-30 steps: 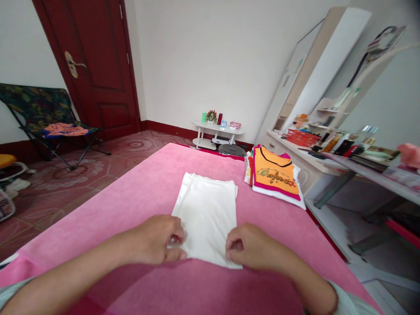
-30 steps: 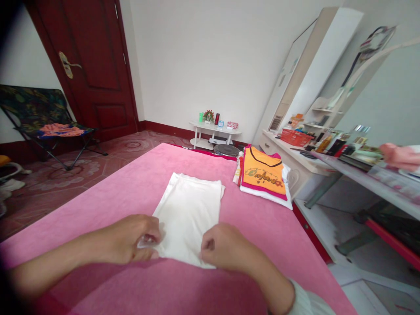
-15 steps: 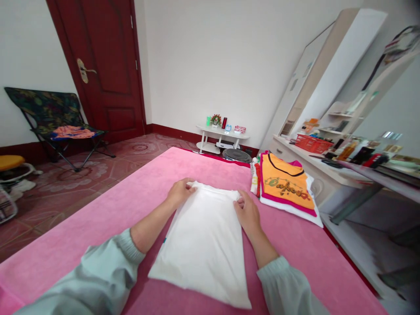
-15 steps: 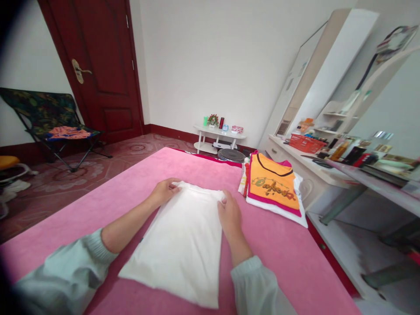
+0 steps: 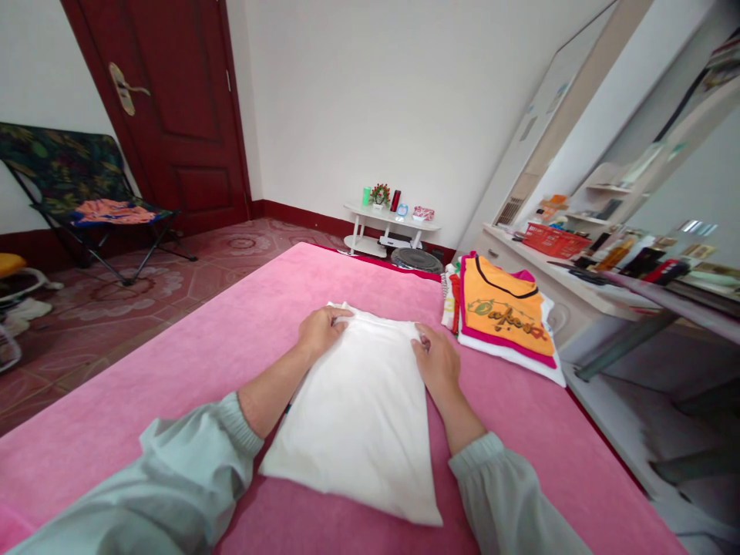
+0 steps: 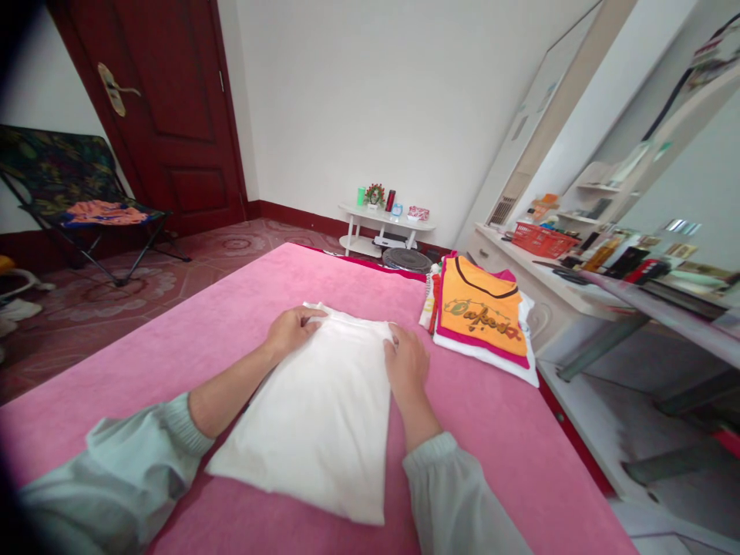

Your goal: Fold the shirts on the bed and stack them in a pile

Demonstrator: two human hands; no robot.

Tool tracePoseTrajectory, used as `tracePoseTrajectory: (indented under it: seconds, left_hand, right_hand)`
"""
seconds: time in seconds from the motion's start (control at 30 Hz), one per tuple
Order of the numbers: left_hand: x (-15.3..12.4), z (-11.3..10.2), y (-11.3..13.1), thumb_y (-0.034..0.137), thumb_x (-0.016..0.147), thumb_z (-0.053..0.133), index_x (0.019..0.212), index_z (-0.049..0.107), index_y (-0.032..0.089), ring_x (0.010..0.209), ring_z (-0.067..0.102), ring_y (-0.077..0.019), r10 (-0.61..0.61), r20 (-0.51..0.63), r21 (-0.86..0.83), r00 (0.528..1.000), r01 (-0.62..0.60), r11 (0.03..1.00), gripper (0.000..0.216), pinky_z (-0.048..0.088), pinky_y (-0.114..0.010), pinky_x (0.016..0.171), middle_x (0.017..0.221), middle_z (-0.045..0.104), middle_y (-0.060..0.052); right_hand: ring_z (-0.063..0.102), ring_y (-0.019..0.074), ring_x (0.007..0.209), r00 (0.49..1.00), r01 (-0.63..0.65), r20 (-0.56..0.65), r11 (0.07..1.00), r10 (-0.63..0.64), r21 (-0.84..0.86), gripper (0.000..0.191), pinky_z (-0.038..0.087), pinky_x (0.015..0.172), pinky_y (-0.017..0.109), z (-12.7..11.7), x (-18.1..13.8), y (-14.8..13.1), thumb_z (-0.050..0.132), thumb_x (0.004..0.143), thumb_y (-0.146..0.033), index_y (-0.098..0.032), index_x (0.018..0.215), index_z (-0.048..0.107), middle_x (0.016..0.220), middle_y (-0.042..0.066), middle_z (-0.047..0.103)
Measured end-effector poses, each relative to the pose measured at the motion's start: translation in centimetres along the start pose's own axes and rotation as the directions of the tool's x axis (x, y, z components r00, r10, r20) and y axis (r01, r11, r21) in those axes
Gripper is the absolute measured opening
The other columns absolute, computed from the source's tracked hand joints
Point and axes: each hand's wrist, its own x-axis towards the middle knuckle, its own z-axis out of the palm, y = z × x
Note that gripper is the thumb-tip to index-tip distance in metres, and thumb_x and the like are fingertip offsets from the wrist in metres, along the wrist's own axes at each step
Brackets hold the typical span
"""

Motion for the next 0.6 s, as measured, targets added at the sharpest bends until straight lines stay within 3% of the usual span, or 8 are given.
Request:
tracePoseTrajectory:
  seconds: [0.1, 0.23, 0.43, 0.53, 0.6]
  left_hand:
    - [-0.15, 0.02, 0.2, 0.025, 0.081, 0.056, 0.107, 0.07, 0.032, 0.091, 0.062, -0.0173, 0.06, -0.007, 0.016, 0.998, -0.06, 0.998, 0.031, 0.045, -0.025, 0.078, 0.113, 0.066, 0.002]
    - [-0.33, -0.09, 0.4, 0.022, 0.081, 0.054, 0.109, 0.069, 0.03, 0.103, 0.06, -0.0195, 0.063, -0.006, 0.046, 0.998, -0.063, 0.997, 0.033, 0.045, -0.027, 0.088, 0.116, 0.065, 0.001]
    - [-0.52, -0.02, 0.36, 0.022, 0.082, 0.054, 0.111, 0.068, 0.029, 0.103, 0.06, -0.02, 0.069, -0.029, 0.083, 0.997, -0.066, 0.994, 0.033, 0.045, -0.028, 0.089, 0.114, 0.065, -0.001]
    - [-0.64, 0.06, 0.48, 0.018, 0.081, 0.054, 0.109, 0.069, 0.028, 0.104, 0.058, -0.0198, 0.131, -0.059, 0.112, 0.99, -0.124, 0.986, 0.033, 0.045, -0.028, 0.09, 0.109, 0.066, -0.002]
    - [-0.75, -0.1, 0.69, 0.015, 0.08, 0.054, 0.107, 0.069, 0.027, 0.105, 0.057, -0.0197, 0.173, -0.074, 0.125, 0.982, -0.163, 0.979, 0.034, 0.043, -0.028, 0.092, 0.106, 0.066, -0.002]
  right_hand:
    - [0.057, 0.0198, 0.086, 0.999, 0.035, 0.005, 0.999, -0.034, -0.033, 0.039, 0.041, 0.077, 0.03, -0.08, -0.12, -0.17, 0.05, 0.085, -0.026, -0.028, 0.122, 0.06, 0.093, 0.005, 0.063]
    - [0.057, 0.0209, 0.084, 0.999, 0.05, 0.001, 0.996, -0.05, -0.068, 0.034, 0.041, 0.077, 0.033, -0.25, -0.19, -0.51, 0.051, 0.084, -0.026, -0.03, 0.114, 0.066, 0.091, 0.005, 0.064]
    - [0.058, 0.0176, 0.082, 0.993, -0.012, -0.113, 0.991, 0.027, 0.13, 0.043, 0.043, 0.076, 0.03, 0.32, -0.3, -0.34, 0.054, 0.078, -0.024, -0.025, 0.121, 0.06, 0.092, 0.001, 0.065]
    - [0.059, 0.0192, 0.084, 0.994, -0.061, -0.08, 0.986, 0.074, 0.158, 0.053, 0.044, 0.073, 0.03, 0.45, -0.57, -0.41, 0.055, 0.079, -0.03, -0.025, 0.132, 0.05, 0.101, 0.004, 0.064]
    - [0.059, 0.0204, 0.086, 0.997, -0.053, -0.042, 0.989, 0.059, 0.135, 0.051, 0.044, 0.073, 0.031, 0.15, -0.64, -0.71, 0.053, 0.08, -0.03, -0.026, 0.131, 0.052, 0.102, 0.005, 0.064]
